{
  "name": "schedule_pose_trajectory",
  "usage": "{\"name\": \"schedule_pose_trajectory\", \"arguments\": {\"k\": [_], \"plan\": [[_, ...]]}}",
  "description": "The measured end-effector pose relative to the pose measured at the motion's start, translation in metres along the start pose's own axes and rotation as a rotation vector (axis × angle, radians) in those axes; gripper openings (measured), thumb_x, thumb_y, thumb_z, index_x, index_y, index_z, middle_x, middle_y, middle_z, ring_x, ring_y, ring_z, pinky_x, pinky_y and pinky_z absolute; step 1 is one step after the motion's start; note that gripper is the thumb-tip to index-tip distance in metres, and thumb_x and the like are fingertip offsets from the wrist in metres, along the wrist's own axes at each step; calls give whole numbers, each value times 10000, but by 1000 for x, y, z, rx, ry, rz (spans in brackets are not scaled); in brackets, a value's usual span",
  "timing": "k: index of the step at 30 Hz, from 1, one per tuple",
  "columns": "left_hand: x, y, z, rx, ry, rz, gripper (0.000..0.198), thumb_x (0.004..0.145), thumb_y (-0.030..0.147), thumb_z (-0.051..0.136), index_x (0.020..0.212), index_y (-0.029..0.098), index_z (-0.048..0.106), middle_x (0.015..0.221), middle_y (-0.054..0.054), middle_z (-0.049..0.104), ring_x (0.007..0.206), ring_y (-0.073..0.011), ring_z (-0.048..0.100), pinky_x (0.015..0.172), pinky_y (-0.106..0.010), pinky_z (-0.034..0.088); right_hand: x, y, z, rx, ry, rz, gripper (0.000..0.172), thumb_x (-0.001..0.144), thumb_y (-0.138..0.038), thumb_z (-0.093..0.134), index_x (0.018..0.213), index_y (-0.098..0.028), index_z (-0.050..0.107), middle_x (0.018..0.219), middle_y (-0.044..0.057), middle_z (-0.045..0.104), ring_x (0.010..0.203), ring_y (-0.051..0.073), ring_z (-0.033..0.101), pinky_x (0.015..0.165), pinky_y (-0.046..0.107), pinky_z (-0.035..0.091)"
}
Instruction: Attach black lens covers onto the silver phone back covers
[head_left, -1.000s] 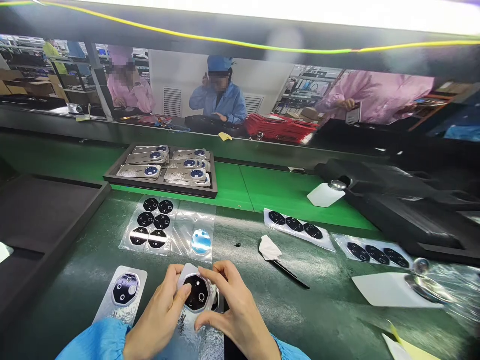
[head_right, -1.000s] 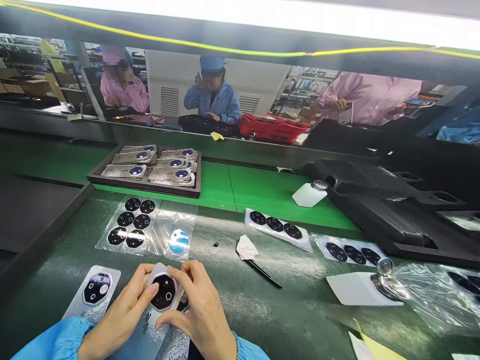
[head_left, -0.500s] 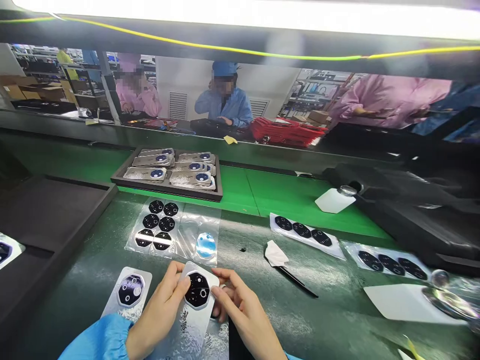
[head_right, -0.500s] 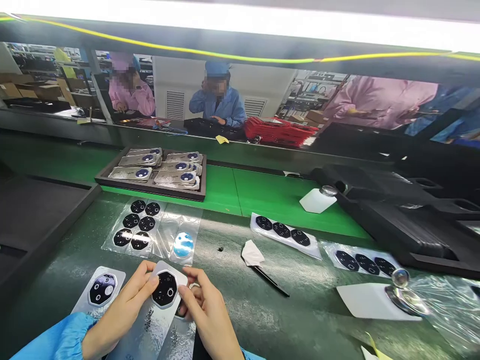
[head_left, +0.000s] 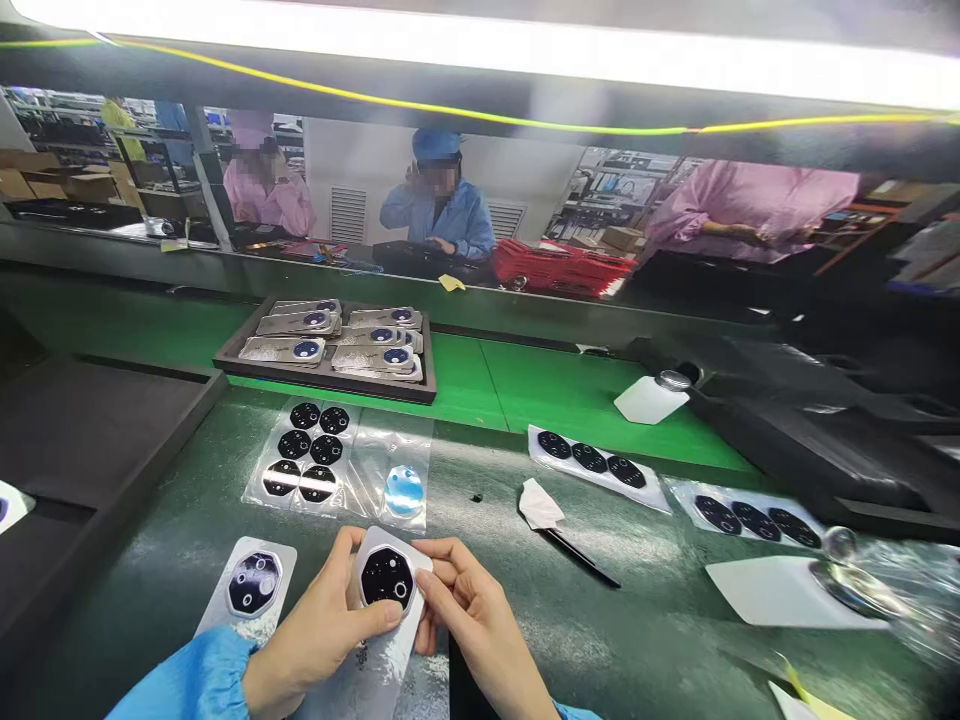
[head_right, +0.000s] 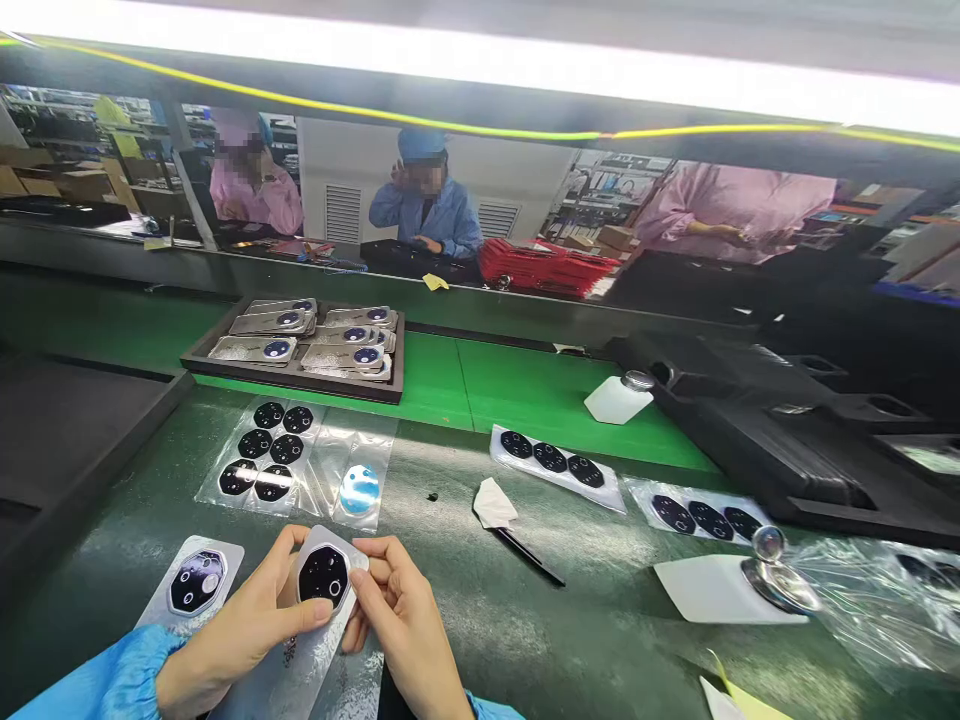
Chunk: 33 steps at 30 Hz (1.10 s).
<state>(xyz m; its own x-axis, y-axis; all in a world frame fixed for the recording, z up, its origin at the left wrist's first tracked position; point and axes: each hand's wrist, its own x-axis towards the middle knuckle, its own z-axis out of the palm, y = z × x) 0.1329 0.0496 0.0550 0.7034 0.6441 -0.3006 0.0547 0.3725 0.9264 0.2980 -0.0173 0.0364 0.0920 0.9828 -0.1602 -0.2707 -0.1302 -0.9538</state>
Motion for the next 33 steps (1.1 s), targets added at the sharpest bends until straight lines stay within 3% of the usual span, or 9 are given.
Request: {"name": "schedule_pose_trajectory", "arguments": {"k": [10,13,18,21,26,30,33], "plan": [[-6,15,-4,-58,-33,-191,488,831,371,700,1196,221,412,972,-7,643,830,-156,577,732,-280,380,3,-3,-2,5,20,48,458,856,-578,646,1010,-179,483,541,-40,617,434,118,589,466,218,443],[-8,18,-4,-92,-74,-181,459,861,344,668,1210,212,401,945,-4,645,845,-158,587,756,-281,394,3,0,-2,14,21,50,457,867,-581,629,1022,-179,476,533,-49,608,429,104,569,472,211,448],[-9,20,-1,-63,-77,-123,409,899,346,596,1220,235,370,1051,-26,636,958,-197,609,848,-325,430,5,7,-1,72,-61,82,640,685,-499,839,1119,-213,465,809,-25,649,528,83,549,419,175,424],[-6,16,-3,45,-40,-39,374,908,420,586,1175,234,403,1090,-33,610,1008,-202,579,888,-337,425,2,6,1,57,-53,52,544,764,-503,779,1125,-205,501,784,-27,616,568,87,527,451,178,420],[2,5,-6,160,135,48,379,874,537,591,995,189,505,850,4,574,810,-160,528,750,-286,403,-4,3,4,39,3,50,428,835,-568,688,972,-186,552,675,-41,560,562,80,472,518,195,370],[4,-2,-4,183,155,36,286,843,425,636,842,182,486,700,55,491,663,-114,432,633,-248,322,-6,4,13,54,66,47,446,786,-590,724,814,-197,515,556,-76,475,482,61,362,472,194,273],[2,-4,1,217,168,57,244,807,328,643,798,194,440,649,78,428,622,-100,378,593,-239,283,-9,10,18,67,139,41,488,732,-599,764,707,-193,493,540,-71,473,483,59,362,486,197,292]]}}
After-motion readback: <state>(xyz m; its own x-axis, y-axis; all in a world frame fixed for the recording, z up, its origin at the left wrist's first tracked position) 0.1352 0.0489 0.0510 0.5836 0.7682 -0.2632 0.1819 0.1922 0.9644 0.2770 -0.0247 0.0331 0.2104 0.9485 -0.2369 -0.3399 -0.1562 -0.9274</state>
